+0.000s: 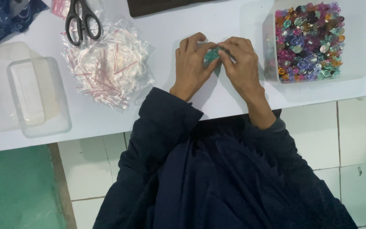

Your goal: Picking up small colorful beads from a container and placing them into a small plastic bag

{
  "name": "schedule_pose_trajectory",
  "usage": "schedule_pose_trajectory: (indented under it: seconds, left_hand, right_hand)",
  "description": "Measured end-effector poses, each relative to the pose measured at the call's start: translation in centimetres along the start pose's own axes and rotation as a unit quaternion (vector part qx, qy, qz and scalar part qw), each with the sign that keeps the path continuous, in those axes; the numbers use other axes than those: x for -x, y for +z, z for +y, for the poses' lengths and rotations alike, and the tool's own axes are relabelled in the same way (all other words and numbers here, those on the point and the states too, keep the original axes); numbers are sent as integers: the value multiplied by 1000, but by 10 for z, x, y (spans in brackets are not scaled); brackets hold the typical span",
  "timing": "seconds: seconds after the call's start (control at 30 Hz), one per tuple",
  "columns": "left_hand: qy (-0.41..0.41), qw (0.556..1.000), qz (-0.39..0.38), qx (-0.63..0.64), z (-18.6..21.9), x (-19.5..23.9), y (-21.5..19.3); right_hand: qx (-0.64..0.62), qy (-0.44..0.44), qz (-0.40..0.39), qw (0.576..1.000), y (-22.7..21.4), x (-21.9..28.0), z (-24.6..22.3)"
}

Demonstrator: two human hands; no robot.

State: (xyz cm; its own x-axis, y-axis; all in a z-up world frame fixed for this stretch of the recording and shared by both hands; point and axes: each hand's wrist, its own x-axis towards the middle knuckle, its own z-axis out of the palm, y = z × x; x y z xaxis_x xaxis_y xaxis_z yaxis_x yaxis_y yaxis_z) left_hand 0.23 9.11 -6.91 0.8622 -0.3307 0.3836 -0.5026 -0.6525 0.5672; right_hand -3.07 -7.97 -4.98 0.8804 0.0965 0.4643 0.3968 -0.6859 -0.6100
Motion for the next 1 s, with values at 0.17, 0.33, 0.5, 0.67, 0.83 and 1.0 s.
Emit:
schedule_pose_trajectory:
  seconds: [0.17, 0.33, 0.5, 0.67, 0.83, 1.0]
  left_hand:
    - [-11, 999, 5, 34, 6, -1, -1]
    - [-13, 993, 41, 112, 35, -11, -10]
    - [84, 990, 72, 93, 76, -43, -11]
    - [138, 988, 75, 14, 105, -83, 31]
    - [135, 981, 80, -110, 124, -108, 74]
    - [140, 963, 71, -219, 128, -110, 91]
  right_hand:
    - [-3, -21, 22, 1000, -16, -1, -21]
    - [21, -65, 60, 996, -55, -1, -57]
    - [68, -74, 94, 991, -99, -1, -43]
    - [108, -65, 91, 988, -139, -19, 6]
    - [132, -2, 32, 991, -143, -26, 52]
    - [199, -15, -43, 979, -125, -19, 107]
